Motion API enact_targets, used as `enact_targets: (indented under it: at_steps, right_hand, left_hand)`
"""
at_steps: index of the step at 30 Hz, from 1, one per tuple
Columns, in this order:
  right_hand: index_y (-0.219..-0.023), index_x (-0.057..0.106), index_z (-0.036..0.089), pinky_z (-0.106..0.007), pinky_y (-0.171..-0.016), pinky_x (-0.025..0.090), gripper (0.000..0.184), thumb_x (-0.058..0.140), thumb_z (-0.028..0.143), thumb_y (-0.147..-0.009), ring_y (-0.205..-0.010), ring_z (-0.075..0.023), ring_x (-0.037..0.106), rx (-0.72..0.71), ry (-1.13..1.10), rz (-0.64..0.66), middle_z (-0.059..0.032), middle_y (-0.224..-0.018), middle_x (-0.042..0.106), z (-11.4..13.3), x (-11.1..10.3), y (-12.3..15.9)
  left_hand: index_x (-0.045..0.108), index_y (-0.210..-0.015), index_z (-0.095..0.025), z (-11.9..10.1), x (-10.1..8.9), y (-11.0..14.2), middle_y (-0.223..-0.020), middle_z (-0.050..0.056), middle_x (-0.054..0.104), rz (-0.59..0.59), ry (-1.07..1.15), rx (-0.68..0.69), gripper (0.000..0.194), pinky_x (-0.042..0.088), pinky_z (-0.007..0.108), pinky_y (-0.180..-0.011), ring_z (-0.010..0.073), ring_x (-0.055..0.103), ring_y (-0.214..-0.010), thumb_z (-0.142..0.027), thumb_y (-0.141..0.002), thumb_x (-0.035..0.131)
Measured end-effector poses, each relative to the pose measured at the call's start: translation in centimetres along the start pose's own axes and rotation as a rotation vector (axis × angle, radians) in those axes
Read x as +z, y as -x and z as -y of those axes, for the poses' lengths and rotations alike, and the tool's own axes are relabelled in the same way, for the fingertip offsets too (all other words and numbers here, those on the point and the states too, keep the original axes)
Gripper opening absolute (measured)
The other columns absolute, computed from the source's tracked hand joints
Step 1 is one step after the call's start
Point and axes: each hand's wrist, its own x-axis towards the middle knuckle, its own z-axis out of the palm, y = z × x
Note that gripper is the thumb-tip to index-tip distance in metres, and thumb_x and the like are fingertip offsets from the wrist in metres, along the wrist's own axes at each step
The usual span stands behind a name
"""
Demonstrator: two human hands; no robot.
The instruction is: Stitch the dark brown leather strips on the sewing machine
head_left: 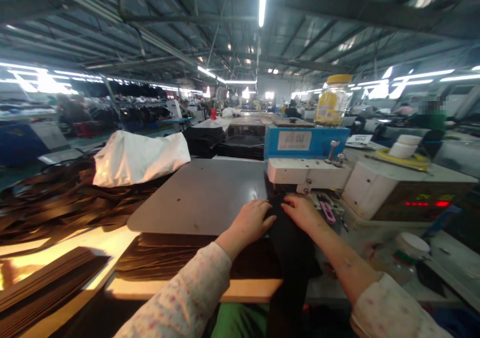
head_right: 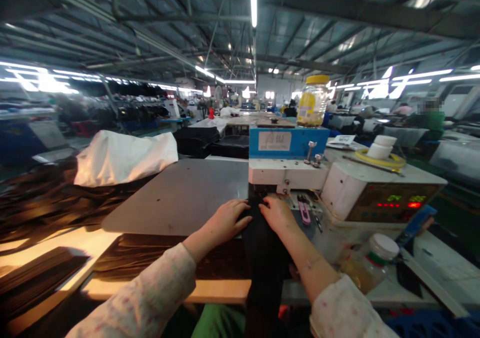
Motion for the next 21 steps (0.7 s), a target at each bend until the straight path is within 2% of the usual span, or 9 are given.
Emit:
enact_targets:
  at_steps: [3,8,14,21]
  right_hand:
    - [-0.097,0.064,0.016,-0.026,-0.076,0.043,0.026,0.05,0.027,-0.078,-0.091,-0.0193,0.06,-0.011,0.061,-0.042,-0.0084,-0.097,0.066,0.4,0.0,-0.3]
    - [-0.104,0.061,0.015,-0.026,-0.081,0.042,0.029,0.045,0.024,-0.081,-0.093,-0.0192,0.059,-0.051,0.148,-0.073,-0.0097,-0.1,0.065,1.0,0.2,-0.1]
    - [-0.103,0.062,0.017,-0.028,-0.081,0.042,0.031,0.039,0.019,-0.082,-0.091,-0.0193,0.06,-0.165,0.285,-0.062,-0.01,-0.101,0.065,1.1,0.2,-0.3]
    - [-0.105,0.061,0.018,-0.026,-0.082,0.042,0.033,0.039,0.018,-0.082,-0.092,-0.0181,0.059,-0.176,0.298,-0.019,-0.0094,-0.103,0.064,1.0,0.0,-0.8]
  left_hand:
    - [0.057,-0.101,-0.014,0.1,0.1,-0.3,-0.111,0.009,0.058,-0.006,0.001,0.012,0.029,0.039,0.032,-0.093,0.0202,0.051,-0.104,-0.034,-0.082,0.048]
    - [0.055,-0.107,-0.015,0.7,0.7,-0.6,-0.115,0.008,0.055,-0.007,-0.003,0.045,0.031,0.038,0.033,-0.094,0.0203,0.049,-0.106,-0.034,-0.084,0.045]
    - [0.056,-0.106,-0.013,0.9,0.6,-1.0,-0.114,0.01,0.056,0.012,0.006,0.07,0.03,0.037,0.032,-0.094,0.02,0.05,-0.106,-0.03,-0.083,0.047]
    - [0.056,-0.105,-0.014,1.2,0.9,-1.2,-0.113,0.009,0.056,-0.003,0.003,0.062,0.03,0.039,0.033,-0.093,0.0211,0.05,-0.105,-0.031,-0.083,0.047]
